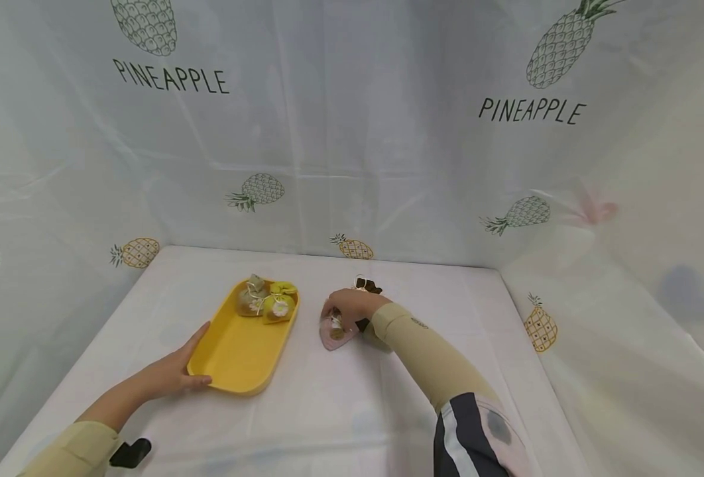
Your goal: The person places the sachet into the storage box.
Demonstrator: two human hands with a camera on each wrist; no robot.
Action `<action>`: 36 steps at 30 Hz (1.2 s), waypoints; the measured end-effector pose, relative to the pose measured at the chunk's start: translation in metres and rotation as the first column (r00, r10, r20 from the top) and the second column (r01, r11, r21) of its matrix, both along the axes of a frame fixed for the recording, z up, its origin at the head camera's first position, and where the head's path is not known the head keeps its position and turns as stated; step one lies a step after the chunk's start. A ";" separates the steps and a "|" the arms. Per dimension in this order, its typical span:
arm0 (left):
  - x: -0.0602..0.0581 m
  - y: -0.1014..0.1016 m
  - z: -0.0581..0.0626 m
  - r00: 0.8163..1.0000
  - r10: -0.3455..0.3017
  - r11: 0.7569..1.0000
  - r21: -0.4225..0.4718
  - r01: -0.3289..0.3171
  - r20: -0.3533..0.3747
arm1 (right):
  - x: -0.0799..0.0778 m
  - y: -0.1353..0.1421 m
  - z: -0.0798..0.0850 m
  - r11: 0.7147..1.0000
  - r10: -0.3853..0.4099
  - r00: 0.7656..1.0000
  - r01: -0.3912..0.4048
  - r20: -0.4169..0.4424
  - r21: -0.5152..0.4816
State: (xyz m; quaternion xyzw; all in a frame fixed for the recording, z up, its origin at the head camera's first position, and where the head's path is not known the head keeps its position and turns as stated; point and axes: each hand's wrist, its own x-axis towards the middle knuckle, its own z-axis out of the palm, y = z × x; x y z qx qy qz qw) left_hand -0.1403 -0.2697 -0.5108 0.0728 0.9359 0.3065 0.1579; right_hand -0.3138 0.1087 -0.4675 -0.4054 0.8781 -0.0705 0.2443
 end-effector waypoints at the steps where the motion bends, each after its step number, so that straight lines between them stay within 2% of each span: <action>1: 0.000 0.000 -0.001 1.000 0.004 1.000 0.001 -0.004 0.002 | 0.000 0.000 0.000 1.000 0.000 1.000 0.000 0.001 -0.004; 12: 0.000 -0.006 -0.006 0.999 -0.035 0.999 -0.001 0.035 -0.037 | 0.008 -0.005 0.004 1.000 0.007 1.000 -0.006 0.006 -0.022; 23: -0.001 -0.006 -0.007 0.999 -0.027 1.000 0.008 0.028 -0.046 | 0.012 -0.010 0.010 0.999 0.032 0.997 -0.034 -0.066 -0.033; 36: -0.001 -0.004 -0.005 0.999 -0.031 1.000 -0.005 0.030 -0.042 | 0.009 -0.023 0.042 0.996 0.021 0.995 -0.029 -0.098 -0.085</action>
